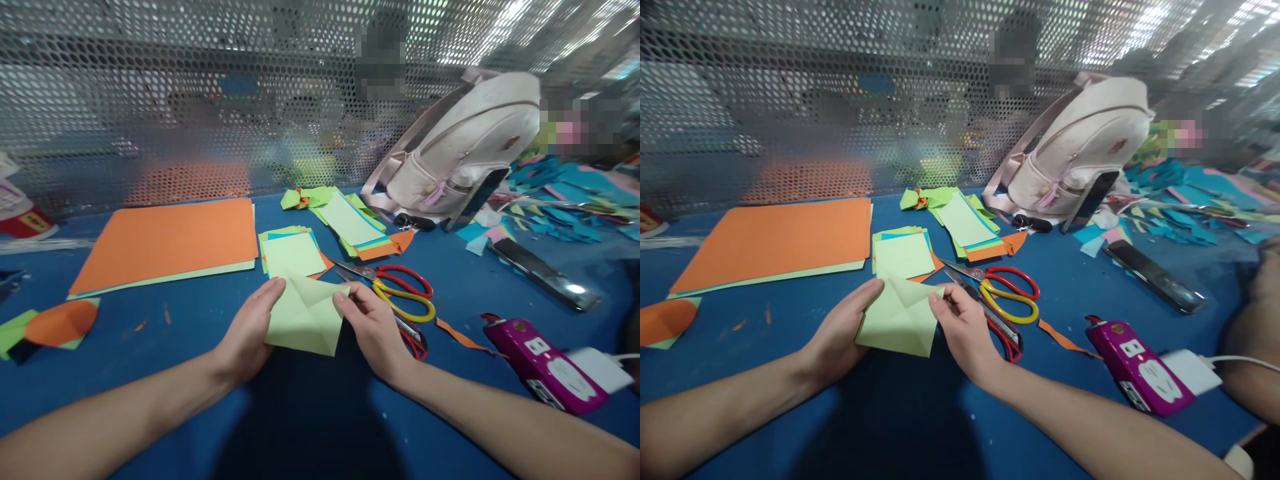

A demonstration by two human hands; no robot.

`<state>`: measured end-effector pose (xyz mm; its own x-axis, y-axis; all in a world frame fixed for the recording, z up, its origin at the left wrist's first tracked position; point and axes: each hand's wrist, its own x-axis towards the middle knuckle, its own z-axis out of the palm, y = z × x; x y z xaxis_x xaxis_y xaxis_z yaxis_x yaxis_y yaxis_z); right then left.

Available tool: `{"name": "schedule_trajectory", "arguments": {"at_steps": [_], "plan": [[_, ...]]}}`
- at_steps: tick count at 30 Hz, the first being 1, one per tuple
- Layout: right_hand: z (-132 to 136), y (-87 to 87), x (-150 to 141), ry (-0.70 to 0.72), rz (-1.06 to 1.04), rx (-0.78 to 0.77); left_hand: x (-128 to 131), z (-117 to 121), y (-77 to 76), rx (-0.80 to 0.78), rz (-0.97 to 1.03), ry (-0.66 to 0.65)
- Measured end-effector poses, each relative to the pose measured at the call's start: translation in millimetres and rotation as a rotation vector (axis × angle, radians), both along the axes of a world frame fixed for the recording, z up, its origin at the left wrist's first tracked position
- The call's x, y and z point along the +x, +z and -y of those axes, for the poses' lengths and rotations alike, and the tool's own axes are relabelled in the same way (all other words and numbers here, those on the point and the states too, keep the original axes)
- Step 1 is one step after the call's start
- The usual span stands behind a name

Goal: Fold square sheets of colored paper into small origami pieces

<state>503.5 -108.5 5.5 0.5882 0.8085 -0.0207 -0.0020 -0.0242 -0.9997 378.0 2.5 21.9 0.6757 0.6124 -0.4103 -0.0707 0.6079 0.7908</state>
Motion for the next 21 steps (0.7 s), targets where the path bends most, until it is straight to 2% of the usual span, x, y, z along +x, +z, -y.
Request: {"name": "schedule_trajectory", "arguments": {"at_steps": [8,18,21], "plan": [[0.1,3.2,-0.8,0.016,0.057,0.002,-0.1,1.5,1.9,0.034,-0.023,-0.011],[1.6,-0.1,-0.4,0.096,0.327,0.182,-0.9,0.3,1.8,0.14,-0.021,-0.108],[1.5,-0.4,-0.4,0.081,0.317,0.142,-1.5,0.3,1.6,0.155,-0.023,-0.11]]}}
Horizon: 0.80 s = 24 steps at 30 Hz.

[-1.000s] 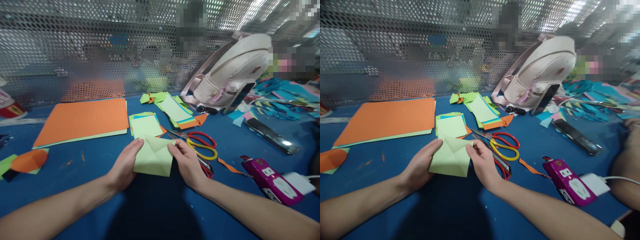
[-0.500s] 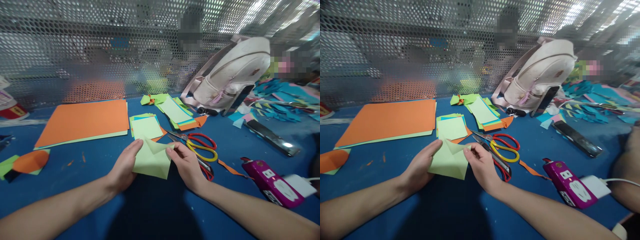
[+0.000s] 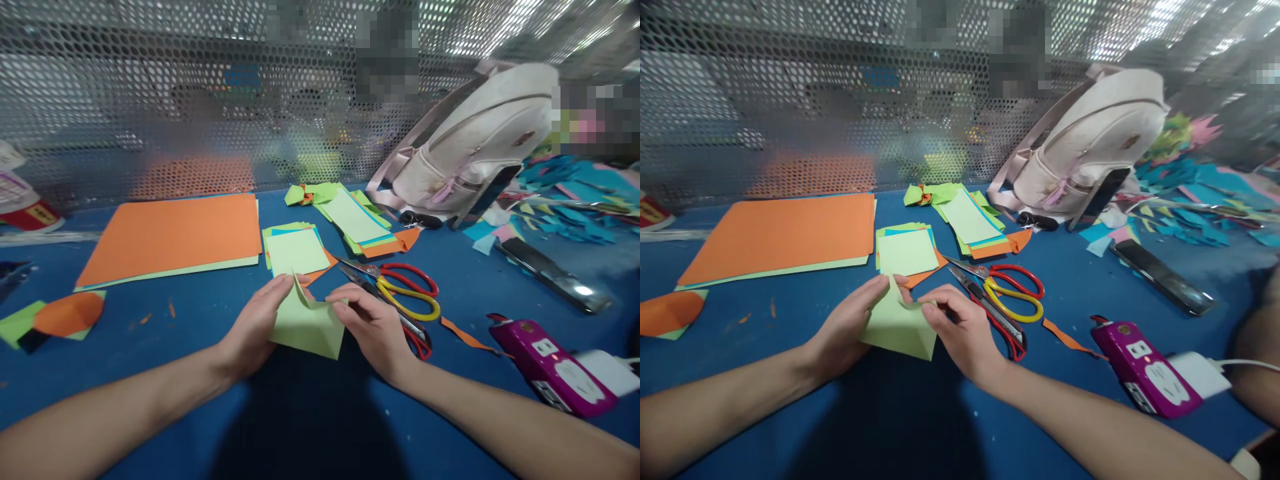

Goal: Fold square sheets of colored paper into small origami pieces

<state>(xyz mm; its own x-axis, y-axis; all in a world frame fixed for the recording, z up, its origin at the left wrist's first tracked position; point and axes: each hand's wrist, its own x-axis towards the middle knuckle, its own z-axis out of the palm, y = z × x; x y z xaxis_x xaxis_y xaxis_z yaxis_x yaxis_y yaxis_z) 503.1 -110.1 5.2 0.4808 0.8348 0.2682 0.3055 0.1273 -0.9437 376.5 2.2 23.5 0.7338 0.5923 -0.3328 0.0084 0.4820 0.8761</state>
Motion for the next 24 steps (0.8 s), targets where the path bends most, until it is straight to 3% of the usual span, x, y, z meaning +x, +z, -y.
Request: {"name": "schedule_trajectory", "arguments": {"at_steps": [14,17,24], "plan": [[-4.7,0.9,-1.7,-0.114,-0.217,-0.118,-0.9,2.3,3.7,-0.016,-0.114,-0.066],[-4.6,-1.1,-1.0,-0.145,-0.276,-0.129,-0.7,2.6,3.2,0.043,-0.124,-0.108],[-2.8,1.4,0.0,-0.112,-0.148,-0.124,-1.3,2.2,1.2,0.222,-0.164,-0.148]]}}
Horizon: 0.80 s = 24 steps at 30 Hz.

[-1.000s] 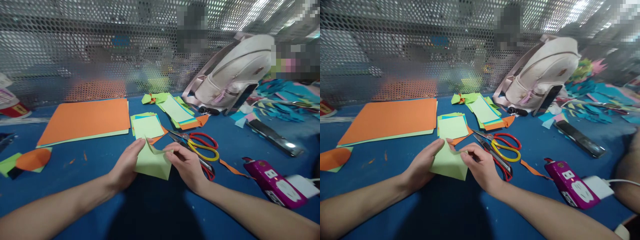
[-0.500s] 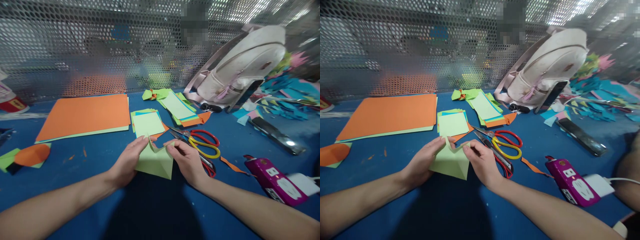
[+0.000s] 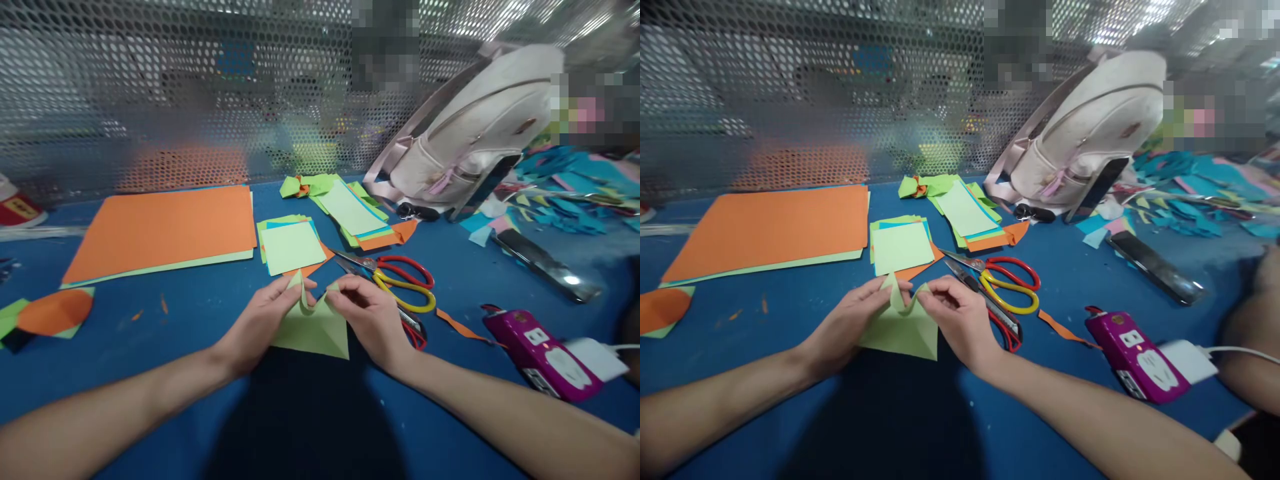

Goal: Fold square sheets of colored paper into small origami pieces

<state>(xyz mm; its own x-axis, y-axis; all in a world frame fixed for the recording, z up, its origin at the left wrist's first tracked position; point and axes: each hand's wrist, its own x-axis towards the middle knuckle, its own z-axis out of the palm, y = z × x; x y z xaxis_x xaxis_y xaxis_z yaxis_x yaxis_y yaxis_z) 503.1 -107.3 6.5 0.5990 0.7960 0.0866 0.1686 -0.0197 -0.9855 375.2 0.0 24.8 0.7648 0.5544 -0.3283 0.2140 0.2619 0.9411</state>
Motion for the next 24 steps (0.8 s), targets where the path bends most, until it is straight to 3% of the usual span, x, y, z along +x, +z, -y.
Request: {"name": "schedule_trajectory", "arguments": {"at_steps": [5,10,14,24], "plan": [[0.4,5.1,-2.0,-0.008,0.104,0.048,-2.1,1.6,3.1,0.116,-0.017,-0.098],[1.5,6.2,-1.7,-0.021,-0.008,-0.021,-4.1,2.1,9.0,0.305,-0.076,-0.185],[2.2,5.7,-0.3,-0.038,-0.103,-0.049,-4.3,2.8,9.5,0.372,-0.07,-0.183],[1.2,8.2,-0.7,0.018,-0.071,-0.031,-3.3,4.4,8.7,0.392,-0.043,-0.139]]}}
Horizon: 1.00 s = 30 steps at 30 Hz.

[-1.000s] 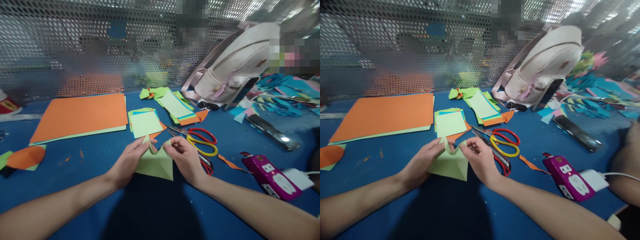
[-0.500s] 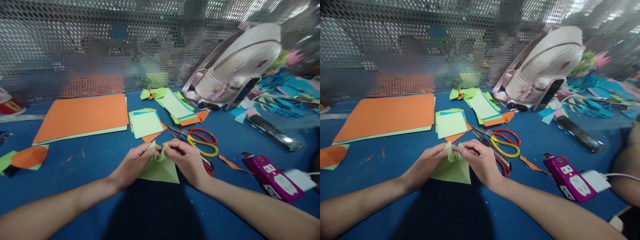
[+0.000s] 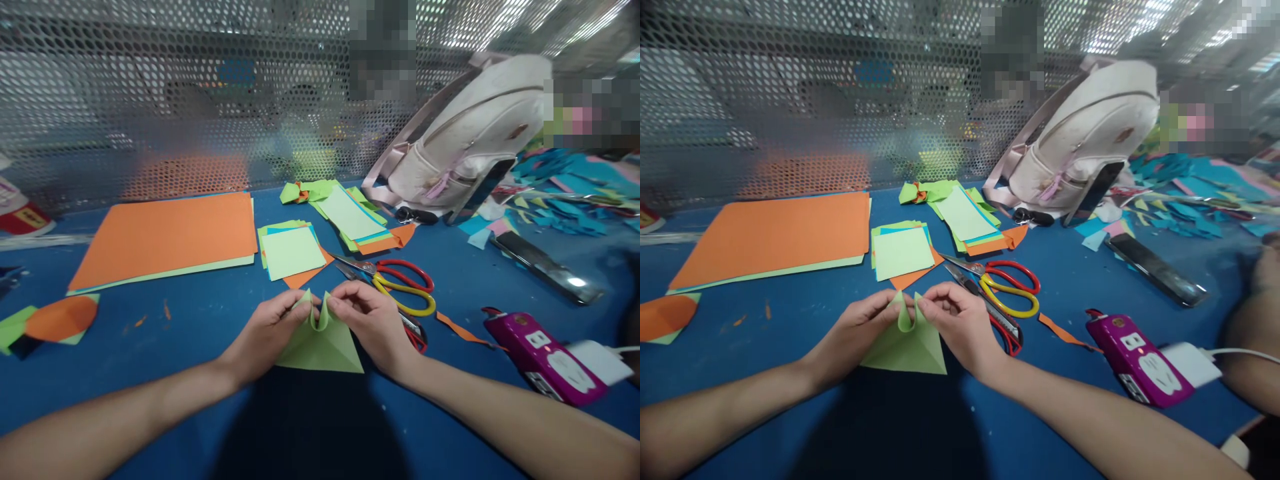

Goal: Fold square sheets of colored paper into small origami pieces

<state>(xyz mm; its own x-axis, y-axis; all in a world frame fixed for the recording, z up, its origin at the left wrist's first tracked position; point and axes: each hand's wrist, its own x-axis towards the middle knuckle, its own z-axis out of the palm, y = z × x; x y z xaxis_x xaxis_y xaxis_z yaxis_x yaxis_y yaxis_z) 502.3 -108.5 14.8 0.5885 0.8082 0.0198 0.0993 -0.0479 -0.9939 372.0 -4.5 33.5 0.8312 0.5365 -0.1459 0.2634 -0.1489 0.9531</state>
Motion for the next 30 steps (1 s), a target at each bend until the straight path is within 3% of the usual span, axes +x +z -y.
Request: {"name": "schedule_trajectory", "arguments": {"at_steps": [30], "plan": [[-0.6,6.5,-2.8,0.059,0.015,-0.023,-0.7,1.7,-4.3,0.005,0.057,-0.041]]}}
